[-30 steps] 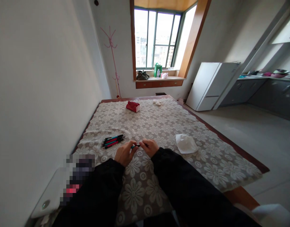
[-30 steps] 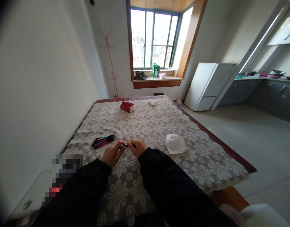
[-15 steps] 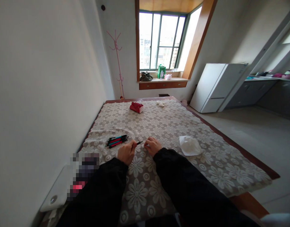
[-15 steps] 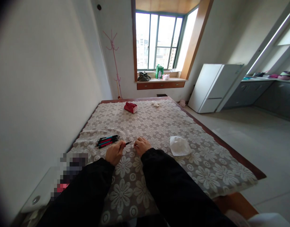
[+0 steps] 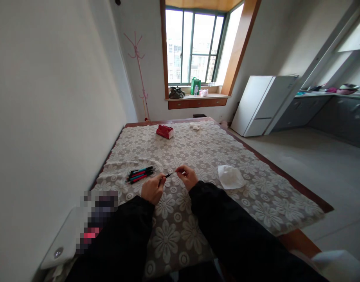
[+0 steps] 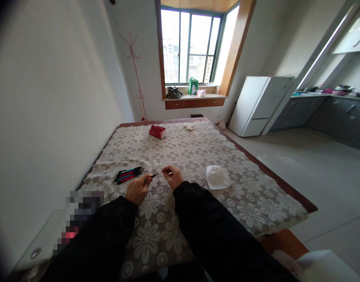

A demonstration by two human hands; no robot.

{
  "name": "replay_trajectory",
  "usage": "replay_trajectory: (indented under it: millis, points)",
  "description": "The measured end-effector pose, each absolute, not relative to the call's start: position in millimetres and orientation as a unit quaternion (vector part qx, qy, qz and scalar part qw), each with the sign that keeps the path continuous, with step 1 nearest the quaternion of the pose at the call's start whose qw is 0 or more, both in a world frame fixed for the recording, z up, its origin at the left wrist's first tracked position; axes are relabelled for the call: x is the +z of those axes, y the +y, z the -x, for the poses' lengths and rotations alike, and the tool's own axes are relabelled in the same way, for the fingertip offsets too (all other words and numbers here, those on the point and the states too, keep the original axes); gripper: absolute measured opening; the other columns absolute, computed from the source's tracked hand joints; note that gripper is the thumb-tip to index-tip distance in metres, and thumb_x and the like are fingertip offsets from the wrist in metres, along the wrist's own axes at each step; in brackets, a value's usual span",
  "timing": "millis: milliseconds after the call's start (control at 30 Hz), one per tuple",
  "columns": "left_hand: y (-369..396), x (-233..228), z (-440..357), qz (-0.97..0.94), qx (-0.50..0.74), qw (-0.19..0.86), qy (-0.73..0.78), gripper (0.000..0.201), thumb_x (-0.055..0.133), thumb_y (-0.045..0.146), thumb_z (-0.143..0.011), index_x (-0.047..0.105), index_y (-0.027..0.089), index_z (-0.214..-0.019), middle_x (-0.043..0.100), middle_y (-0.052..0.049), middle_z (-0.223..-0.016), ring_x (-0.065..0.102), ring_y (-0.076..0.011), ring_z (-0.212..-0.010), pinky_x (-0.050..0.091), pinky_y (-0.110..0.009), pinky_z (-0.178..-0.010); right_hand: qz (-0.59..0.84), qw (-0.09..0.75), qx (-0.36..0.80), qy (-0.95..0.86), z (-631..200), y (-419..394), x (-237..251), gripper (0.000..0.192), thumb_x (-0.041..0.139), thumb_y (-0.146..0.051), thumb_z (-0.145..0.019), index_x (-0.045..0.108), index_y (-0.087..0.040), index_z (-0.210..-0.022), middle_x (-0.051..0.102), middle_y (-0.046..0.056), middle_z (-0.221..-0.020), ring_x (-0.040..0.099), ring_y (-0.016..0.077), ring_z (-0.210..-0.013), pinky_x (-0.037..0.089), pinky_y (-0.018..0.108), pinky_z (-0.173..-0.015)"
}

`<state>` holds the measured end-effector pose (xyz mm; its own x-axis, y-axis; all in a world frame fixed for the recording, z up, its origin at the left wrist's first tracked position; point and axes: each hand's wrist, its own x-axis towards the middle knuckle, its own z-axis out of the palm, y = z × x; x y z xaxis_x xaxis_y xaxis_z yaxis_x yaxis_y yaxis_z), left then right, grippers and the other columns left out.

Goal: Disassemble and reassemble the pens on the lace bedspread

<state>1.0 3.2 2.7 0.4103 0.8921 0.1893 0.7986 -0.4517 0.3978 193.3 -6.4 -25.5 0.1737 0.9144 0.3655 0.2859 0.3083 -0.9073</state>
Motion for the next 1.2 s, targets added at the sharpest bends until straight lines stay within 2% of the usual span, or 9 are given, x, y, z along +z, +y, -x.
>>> replay_trajectory:
  millis: [133, 600, 700, 800, 900, 967, 1033, 1100, 1200]
  points:
    - [2, 5, -1, -0.831, 0.185, 0.129, 0.508, 0.029, 0.037, 0.04, -0.095, 0.062, 0.028, -0.101, 0.069, -0.001, -0.079, 0.062, -0.0186, -0.074, 0.028, -0.026, -0.059, 0.507, 0.575, 0.321, -0.556, -194, -5, -28, 0.013, 0.061, -0.028, -0.074, 0.063, -0.018, -0.081, 0.062, 0.002, -0.072, 0.057, 0.0142, -0.064, 0.044, 0.024, -0.055]
    - [1, 4, -2, -0.832, 0.199, 0.139, 0.499, 0.03, 0.038, 0.041, -0.094, 0.065, 0.027, -0.092, 0.07, -0.002, -0.079, 0.063, -0.0193, -0.076, 0.031, -0.026, -0.061, 0.506, 0.536, 0.294, -0.609, -192, -10, -24, 0.012, 0.059, -0.027, -0.075, 0.062, -0.018, -0.082, 0.064, 0.003, -0.075, 0.06, 0.0159, -0.072, 0.045, 0.025, -0.061]
    - [2, 2, -2, -0.822, 0.216, 0.156, 0.503, 0.031, 0.038, 0.041, -0.094, 0.064, 0.025, -0.097, 0.07, -0.003, -0.079, 0.064, -0.0194, -0.075, 0.034, -0.026, -0.061, 0.534, 0.505, 0.254, -0.629, -194, -8, -29, 0.01, 0.057, -0.024, -0.076, 0.062, -0.018, -0.082, 0.062, 0.001, -0.072, 0.057, 0.014, -0.065, 0.044, 0.025, -0.059]
    - [4, 0, -2, -0.812, 0.262, 0.182, 0.489, 0.03, 0.037, 0.037, -0.095, 0.062, 0.024, -0.106, 0.071, -0.005, -0.091, 0.065, -0.0189, -0.084, 0.04, -0.026, -0.069, 0.555, 0.432, 0.182, -0.687, -194, -7, -34, 0.009, 0.056, -0.017, -0.073, 0.062, -0.019, -0.078, 0.06, 0.0, -0.069, 0.052, 0.0132, -0.063, 0.043, 0.027, -0.064]
    - [7, -2, -2, -0.808, 0.298, 0.208, 0.464, 0.027, 0.039, 0.031, -0.094, 0.058, 0.023, -0.112, 0.07, -0.005, -0.097, 0.064, -0.0179, -0.09, 0.044, -0.026, -0.074, 0.556, 0.363, 0.123, -0.738, -194, -10, -33, 0.012, 0.058, -0.013, -0.071, 0.064, -0.02, -0.078, 0.062, 0.002, -0.077, 0.053, 0.0161, -0.072, 0.043, 0.03, -0.074]
    - [7, -3, -2, -0.804, 0.311, 0.222, 0.455, 0.024, 0.044, 0.03, -0.092, 0.057, 0.022, -0.111, 0.069, -0.005, -0.095, 0.064, -0.0176, -0.087, 0.045, -0.026, -0.074, 0.557, 0.369, 0.113, -0.735, -193, -12, -29, 0.016, 0.061, -0.015, -0.071, 0.065, -0.02, -0.085, 0.063, 0.003, -0.084, 0.054, 0.0177, -0.078, 0.043, 0.032, -0.077]
    - [7, -5, -2, -0.805, 0.327, 0.234, 0.437, 0.021, 0.048, 0.03, -0.091, 0.058, 0.021, -0.107, 0.068, -0.005, -0.096, 0.063, -0.0175, -0.088, 0.046, -0.027, -0.075, 0.552, 0.411, 0.144, -0.711, -192, -13, -25, 0.023, 0.063, -0.022, -0.073, 0.064, -0.02, -0.096, 0.063, 0.003, -0.085, 0.054, 0.0169, -0.075, 0.044, 0.032, -0.075]
    - [7, -6, -2, -0.813, 0.337, 0.25, 0.404, 0.019, 0.051, 0.031, -0.09, 0.058, 0.021, -0.104, 0.067, -0.005, -0.097, 0.063, -0.0172, -0.09, 0.047, -0.028, -0.079, 0.529, 0.454, 0.234, -0.678, -191, -14, -23, 0.027, 0.062, -0.034, -0.078, 0.062, -0.019, -0.1, 0.062, 0.002, -0.078, 0.053, 0.0146, -0.066, 0.044, 0.028, -0.065]
    - [5, -7, -3, -0.825, 0.339, 0.27, 0.361, 0.019, 0.054, 0.033, -0.089, 0.057, 0.02, -0.102, 0.067, -0.005, -0.095, 0.063, -0.0163, -0.09, 0.048, -0.028, -0.081, 0.478, 0.486, 0.363, -0.635, -188, -15, -22, 0.033, 0.057, -0.05, -0.081, 0.059, -0.018, -0.086, 0.058, -0.001, -0.067, 0.05, 0.0117, -0.055, 0.041, 0.024, -0.052]
